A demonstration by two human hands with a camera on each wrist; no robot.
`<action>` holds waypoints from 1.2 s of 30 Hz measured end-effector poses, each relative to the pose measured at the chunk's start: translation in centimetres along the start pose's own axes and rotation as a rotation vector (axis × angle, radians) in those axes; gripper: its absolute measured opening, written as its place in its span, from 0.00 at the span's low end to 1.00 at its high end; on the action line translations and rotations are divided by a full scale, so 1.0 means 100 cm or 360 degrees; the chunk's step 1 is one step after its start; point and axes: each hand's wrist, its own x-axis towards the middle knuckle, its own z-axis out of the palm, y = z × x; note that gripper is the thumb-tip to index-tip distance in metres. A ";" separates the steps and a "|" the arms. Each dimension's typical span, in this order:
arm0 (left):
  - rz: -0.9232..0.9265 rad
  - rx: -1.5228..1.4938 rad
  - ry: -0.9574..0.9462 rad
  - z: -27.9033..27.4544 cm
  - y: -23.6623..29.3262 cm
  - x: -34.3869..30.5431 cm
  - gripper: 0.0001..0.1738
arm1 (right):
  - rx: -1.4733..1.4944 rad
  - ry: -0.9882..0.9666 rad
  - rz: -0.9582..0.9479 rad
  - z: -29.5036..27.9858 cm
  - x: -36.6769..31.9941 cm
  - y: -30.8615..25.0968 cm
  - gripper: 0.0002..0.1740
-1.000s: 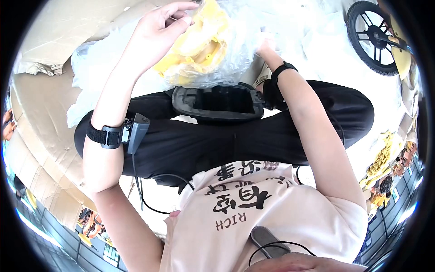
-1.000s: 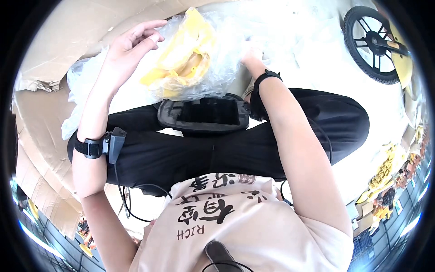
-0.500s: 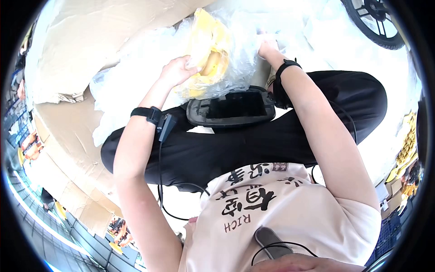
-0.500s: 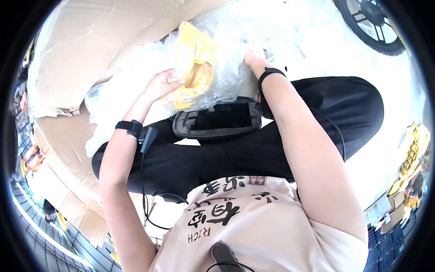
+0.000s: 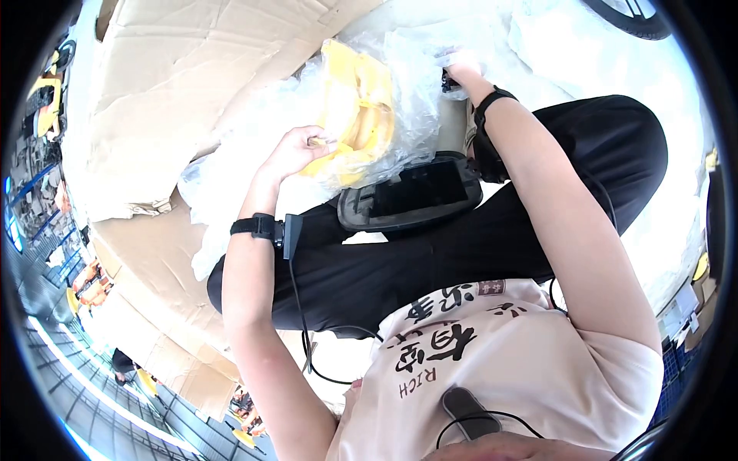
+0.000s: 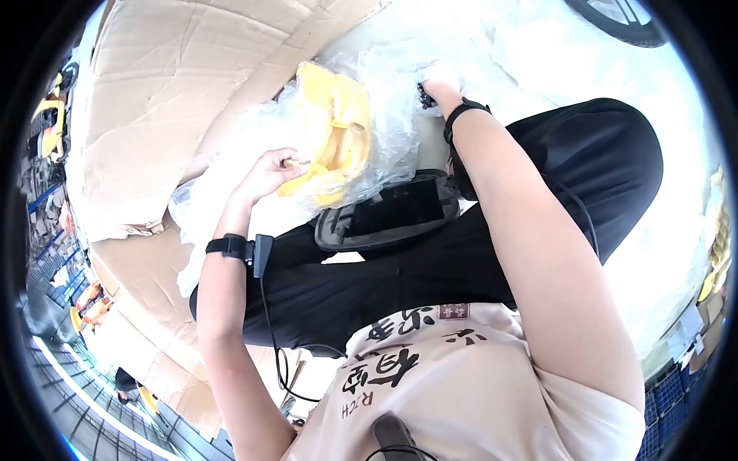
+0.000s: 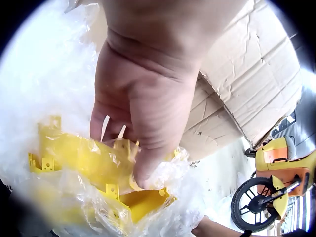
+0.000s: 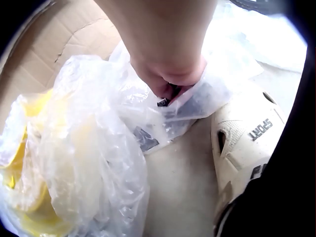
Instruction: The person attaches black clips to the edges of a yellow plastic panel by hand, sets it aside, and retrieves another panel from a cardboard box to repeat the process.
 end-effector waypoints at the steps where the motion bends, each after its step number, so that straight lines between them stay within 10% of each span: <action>1: 0.0022 -0.0151 -0.0017 -0.001 0.006 -0.001 0.18 | -0.0118 0.0006 -0.0088 0.011 0.005 0.010 0.13; 2: 0.0025 -0.0148 -0.0020 -0.001 0.013 0.000 0.18 | -0.0236 0.0018 -0.0175 0.020 0.009 0.018 0.11; 4: -0.0032 0.0022 0.0002 0.000 0.026 0.003 0.30 | 0.2443 -0.0021 0.0530 -0.006 -0.015 0.004 0.09; 6: -0.0024 0.0097 0.0113 0.008 0.031 0.007 0.36 | 0.2293 -0.0161 0.0652 -0.040 -0.017 -0.007 0.04; 9: 0.0051 0.0119 0.0311 0.016 0.029 0.023 0.44 | 0.3356 -0.0513 0.0479 -0.047 -0.005 0.009 0.05; 16: -0.0098 -0.1077 0.0714 0.018 0.041 0.069 0.36 | 0.3947 -0.0756 0.0255 -0.069 -0.018 0.019 0.10; 19: -0.0113 -0.1187 0.0732 0.021 0.045 0.083 0.29 | 0.3793 -0.0106 0.0888 -0.096 -0.035 -0.006 0.16; 21: -0.0093 -0.1156 0.0688 0.021 0.045 0.085 0.27 | 0.4160 -0.0623 0.0308 -0.068 -0.017 0.021 0.14; 25: -0.0104 -0.1117 0.0593 0.017 0.058 0.082 0.25 | 0.4162 -0.0758 0.0156 -0.057 0.000 0.037 0.16; 36: 0.0007 -0.1196 0.0293 -0.039 0.053 0.014 0.22 | 0.4264 -0.0847 0.0553 -0.080 -0.012 0.020 0.15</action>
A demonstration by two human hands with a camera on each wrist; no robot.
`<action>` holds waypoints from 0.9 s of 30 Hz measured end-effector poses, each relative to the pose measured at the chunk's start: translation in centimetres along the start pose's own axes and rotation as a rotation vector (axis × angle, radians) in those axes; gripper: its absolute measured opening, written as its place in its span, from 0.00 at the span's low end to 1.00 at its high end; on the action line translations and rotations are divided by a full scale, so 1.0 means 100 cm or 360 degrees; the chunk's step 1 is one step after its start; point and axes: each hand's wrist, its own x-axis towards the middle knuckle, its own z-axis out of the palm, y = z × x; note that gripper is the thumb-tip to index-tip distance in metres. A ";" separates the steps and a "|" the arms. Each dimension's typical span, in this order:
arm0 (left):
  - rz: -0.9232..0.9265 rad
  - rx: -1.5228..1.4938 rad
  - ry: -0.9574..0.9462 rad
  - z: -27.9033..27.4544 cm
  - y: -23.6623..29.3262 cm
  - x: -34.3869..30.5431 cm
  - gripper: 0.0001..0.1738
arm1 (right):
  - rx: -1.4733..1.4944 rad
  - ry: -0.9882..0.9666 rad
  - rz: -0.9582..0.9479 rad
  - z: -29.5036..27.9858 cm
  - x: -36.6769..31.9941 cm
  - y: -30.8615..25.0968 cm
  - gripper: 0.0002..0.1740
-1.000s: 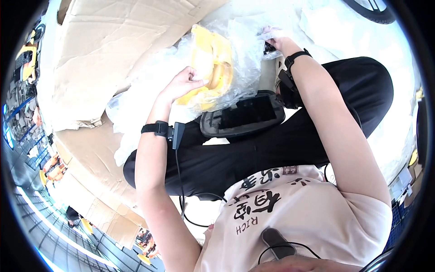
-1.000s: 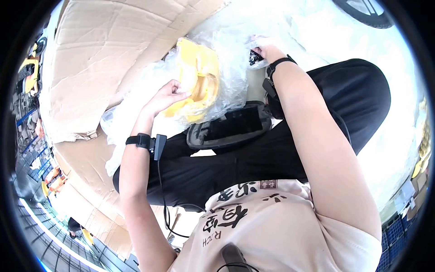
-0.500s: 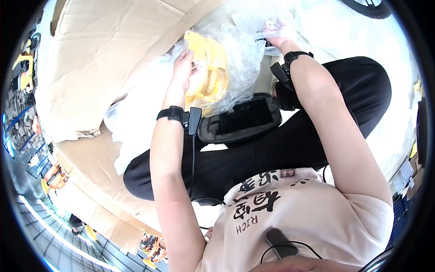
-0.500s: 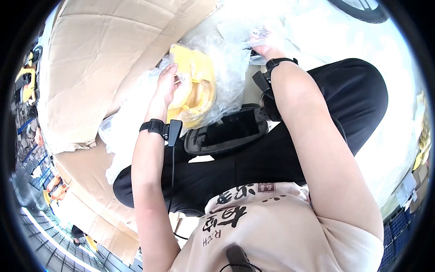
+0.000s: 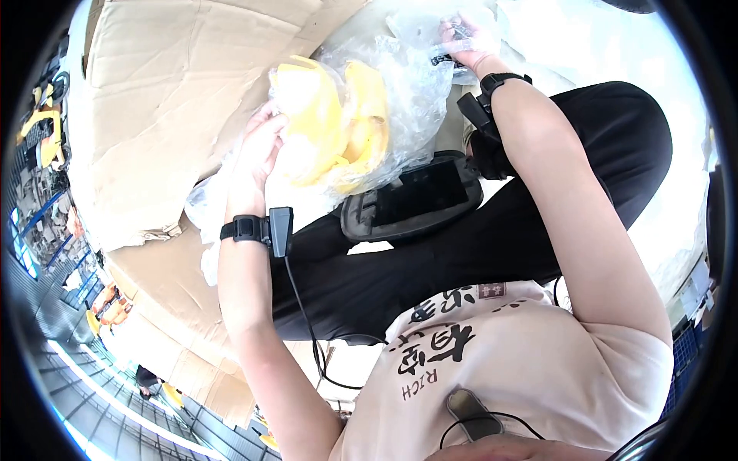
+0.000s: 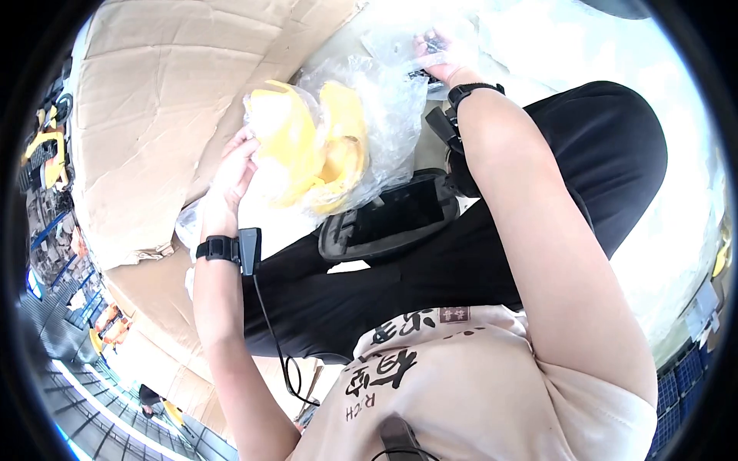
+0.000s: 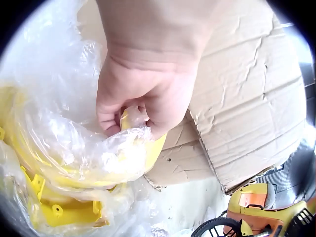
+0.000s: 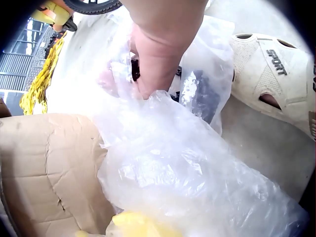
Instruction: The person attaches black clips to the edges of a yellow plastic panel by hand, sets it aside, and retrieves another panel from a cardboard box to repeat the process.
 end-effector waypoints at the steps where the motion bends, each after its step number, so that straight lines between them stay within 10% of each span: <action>1: 0.0067 -0.0061 0.0027 -0.004 -0.001 -0.007 0.24 | -0.0052 -0.0126 -0.0086 -0.002 0.000 0.003 0.14; 8: 0.0025 0.0141 0.0342 0.016 -0.028 -0.022 0.39 | -0.0311 -0.0325 -0.0271 -0.045 0.049 -0.016 0.11; 10: 0.0209 0.0623 0.0377 0.023 -0.051 -0.024 0.37 | -0.0492 0.0053 -0.0280 -0.027 0.025 -0.010 0.07; 12: 0.0112 0.2195 0.0108 0.029 -0.053 -0.029 0.26 | -0.0589 0.0275 -0.0408 -0.009 0.009 0.008 0.05; 20: 0.0750 0.1543 0.0655 -0.014 0.002 -0.065 0.09 | -0.0625 0.0441 -0.0581 -0.020 0.013 0.009 0.03; 24: 0.0423 0.0117 0.0548 -0.031 0.043 -0.108 0.11 | -0.0826 0.0326 -0.0475 -0.031 0.022 -0.001 0.02; 27: 0.0421 0.0401 0.0575 -0.041 0.047 -0.112 0.12 | -0.0818 0.0449 -0.0540 -0.024 0.016 0.005 0.03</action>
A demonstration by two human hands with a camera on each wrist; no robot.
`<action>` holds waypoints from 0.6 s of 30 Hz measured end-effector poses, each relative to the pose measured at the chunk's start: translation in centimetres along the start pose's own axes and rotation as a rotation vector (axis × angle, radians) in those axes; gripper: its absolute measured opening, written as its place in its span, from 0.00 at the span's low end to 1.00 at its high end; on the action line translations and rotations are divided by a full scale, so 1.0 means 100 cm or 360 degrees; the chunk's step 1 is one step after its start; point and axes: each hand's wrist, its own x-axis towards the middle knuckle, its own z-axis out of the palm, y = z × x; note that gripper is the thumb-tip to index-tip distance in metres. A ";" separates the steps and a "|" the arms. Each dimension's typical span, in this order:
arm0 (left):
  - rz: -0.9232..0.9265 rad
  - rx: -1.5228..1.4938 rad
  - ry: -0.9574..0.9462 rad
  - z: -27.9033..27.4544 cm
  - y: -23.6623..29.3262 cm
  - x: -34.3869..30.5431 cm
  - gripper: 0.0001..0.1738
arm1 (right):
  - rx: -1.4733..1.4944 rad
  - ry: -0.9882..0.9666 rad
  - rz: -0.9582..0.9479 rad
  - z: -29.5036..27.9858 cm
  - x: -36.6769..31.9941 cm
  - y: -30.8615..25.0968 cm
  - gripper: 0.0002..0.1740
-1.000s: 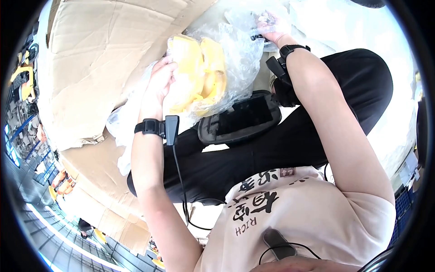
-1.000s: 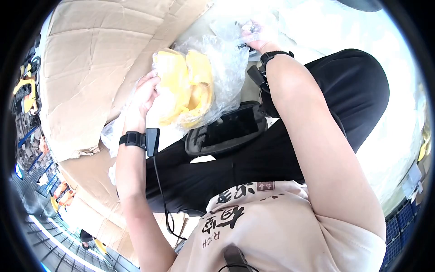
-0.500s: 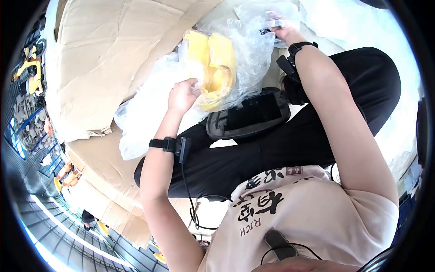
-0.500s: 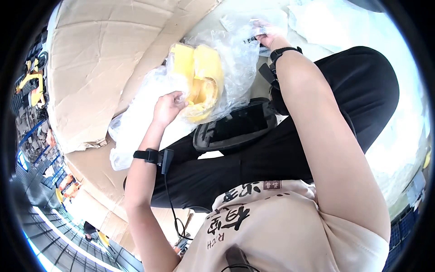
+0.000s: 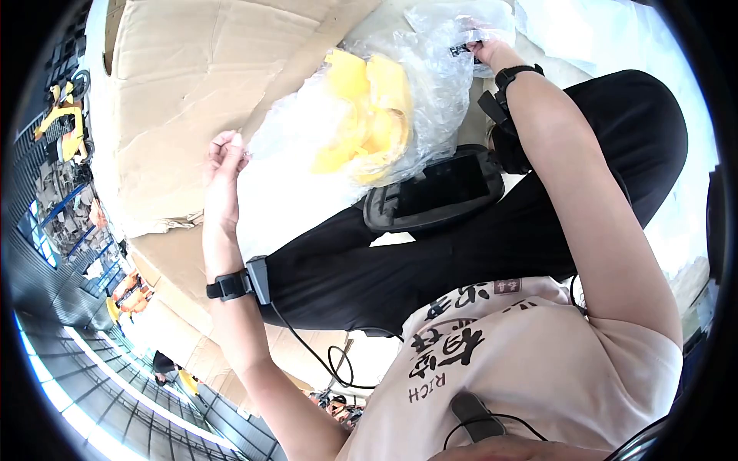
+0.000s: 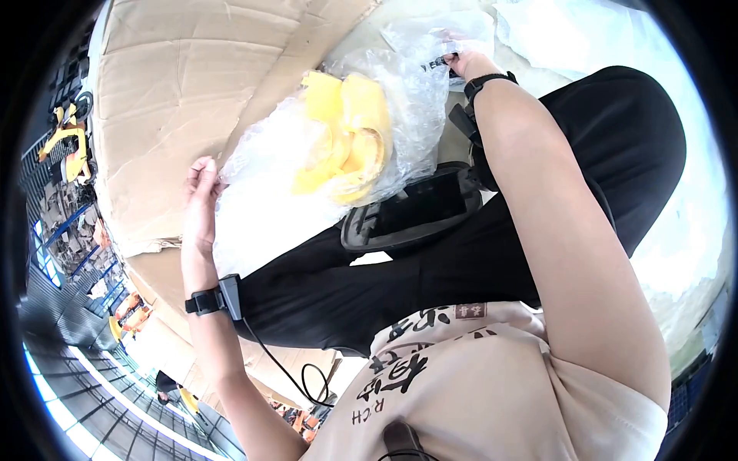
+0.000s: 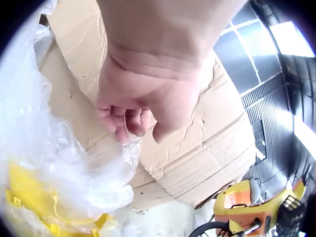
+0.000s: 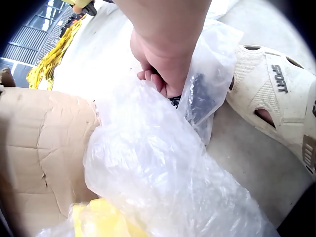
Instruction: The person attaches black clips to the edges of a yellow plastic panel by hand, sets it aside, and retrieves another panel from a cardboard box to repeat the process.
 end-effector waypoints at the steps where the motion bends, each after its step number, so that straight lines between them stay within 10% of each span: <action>1: 0.0046 0.0145 -0.0045 -0.004 -0.011 0.005 0.13 | 0.0015 0.0112 -0.0012 0.007 -0.004 0.000 0.04; 6: 0.0310 0.0569 0.0051 0.039 -0.021 -0.002 0.20 | 0.0089 0.0069 -0.0028 0.004 -0.009 -0.002 0.04; 8: -0.0480 0.0901 -0.0722 0.019 -0.012 0.004 0.17 | 0.0027 0.0032 -0.0036 0.009 -0.004 -0.002 0.05; 18: 0.0731 0.0614 0.1559 -0.119 0.054 -0.064 0.10 | -0.0085 0.0094 -0.0106 -0.002 0.015 0.008 0.04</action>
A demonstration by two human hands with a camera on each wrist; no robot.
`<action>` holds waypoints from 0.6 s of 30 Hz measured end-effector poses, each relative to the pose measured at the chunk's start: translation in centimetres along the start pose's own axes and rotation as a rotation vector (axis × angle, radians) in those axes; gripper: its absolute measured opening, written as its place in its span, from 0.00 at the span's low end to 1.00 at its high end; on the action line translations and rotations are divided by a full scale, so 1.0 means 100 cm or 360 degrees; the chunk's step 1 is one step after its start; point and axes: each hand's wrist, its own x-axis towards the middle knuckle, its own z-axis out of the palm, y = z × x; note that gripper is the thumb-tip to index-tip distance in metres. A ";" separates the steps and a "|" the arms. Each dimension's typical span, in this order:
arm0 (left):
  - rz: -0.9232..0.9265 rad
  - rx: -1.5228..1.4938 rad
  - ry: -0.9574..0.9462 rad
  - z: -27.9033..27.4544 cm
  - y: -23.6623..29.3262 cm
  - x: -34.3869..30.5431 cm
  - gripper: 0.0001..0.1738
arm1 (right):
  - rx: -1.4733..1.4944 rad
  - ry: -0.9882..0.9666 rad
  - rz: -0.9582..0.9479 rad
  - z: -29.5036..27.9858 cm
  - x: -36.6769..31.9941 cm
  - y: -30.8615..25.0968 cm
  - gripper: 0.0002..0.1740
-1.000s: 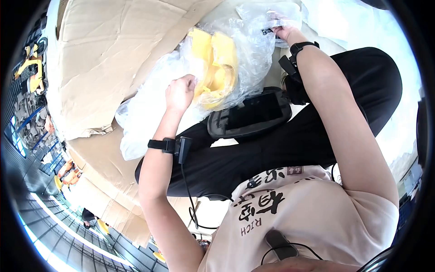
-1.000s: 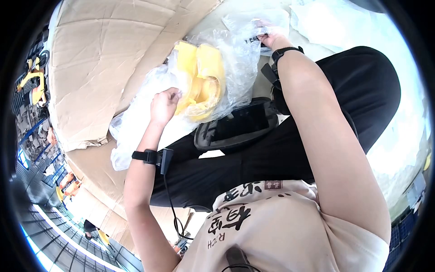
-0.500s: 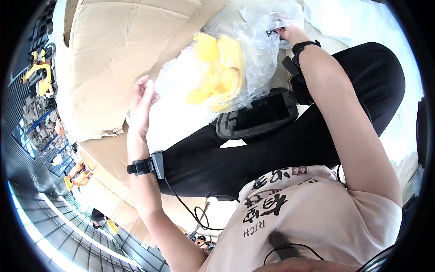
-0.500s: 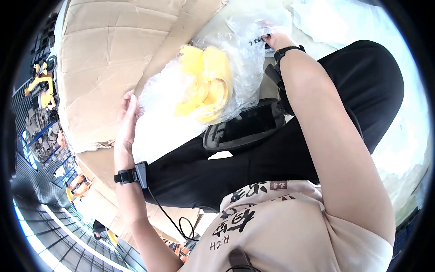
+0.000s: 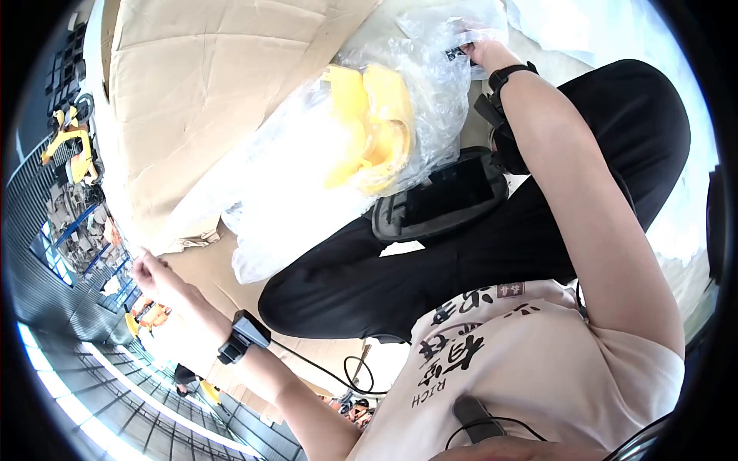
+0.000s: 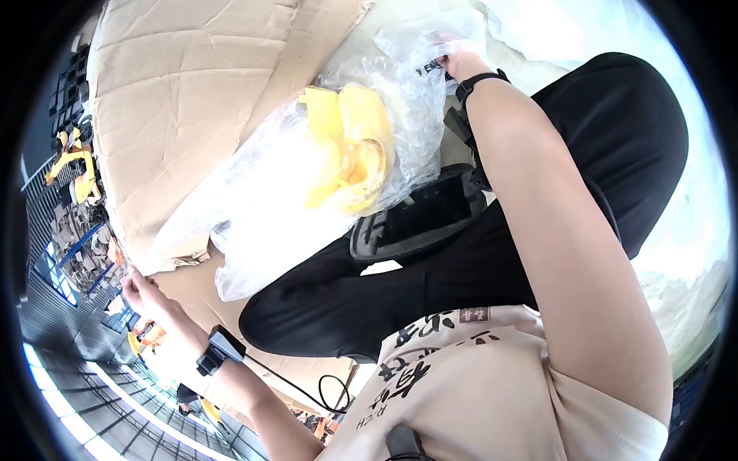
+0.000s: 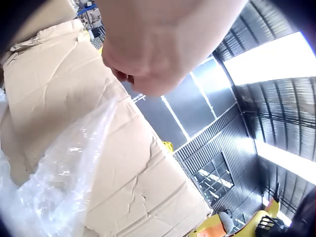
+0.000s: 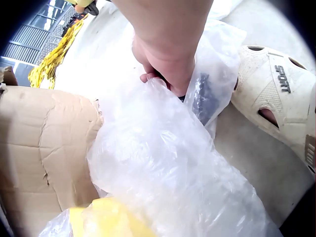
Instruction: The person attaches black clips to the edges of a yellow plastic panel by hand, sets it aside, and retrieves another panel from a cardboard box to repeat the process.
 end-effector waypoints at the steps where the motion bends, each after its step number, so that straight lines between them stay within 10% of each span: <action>1: 0.0401 0.0031 0.0346 0.010 0.013 -0.008 0.11 | 0.0012 0.0010 0.0000 0.001 -0.002 -0.001 0.04; 3: 0.0741 -0.0171 0.0316 0.052 0.078 -0.060 0.09 | 0.0018 0.0030 -0.0005 0.002 -0.005 -0.002 0.04; 8: 0.0870 0.0056 -0.1552 0.177 0.118 -0.154 0.13 | -0.0263 0.0197 -0.0002 0.011 -0.013 -0.005 0.04; 18: 0.1657 0.1098 -0.1909 0.351 0.020 -0.198 0.44 | -0.0415 0.0159 0.0014 0.027 -0.034 -0.008 0.04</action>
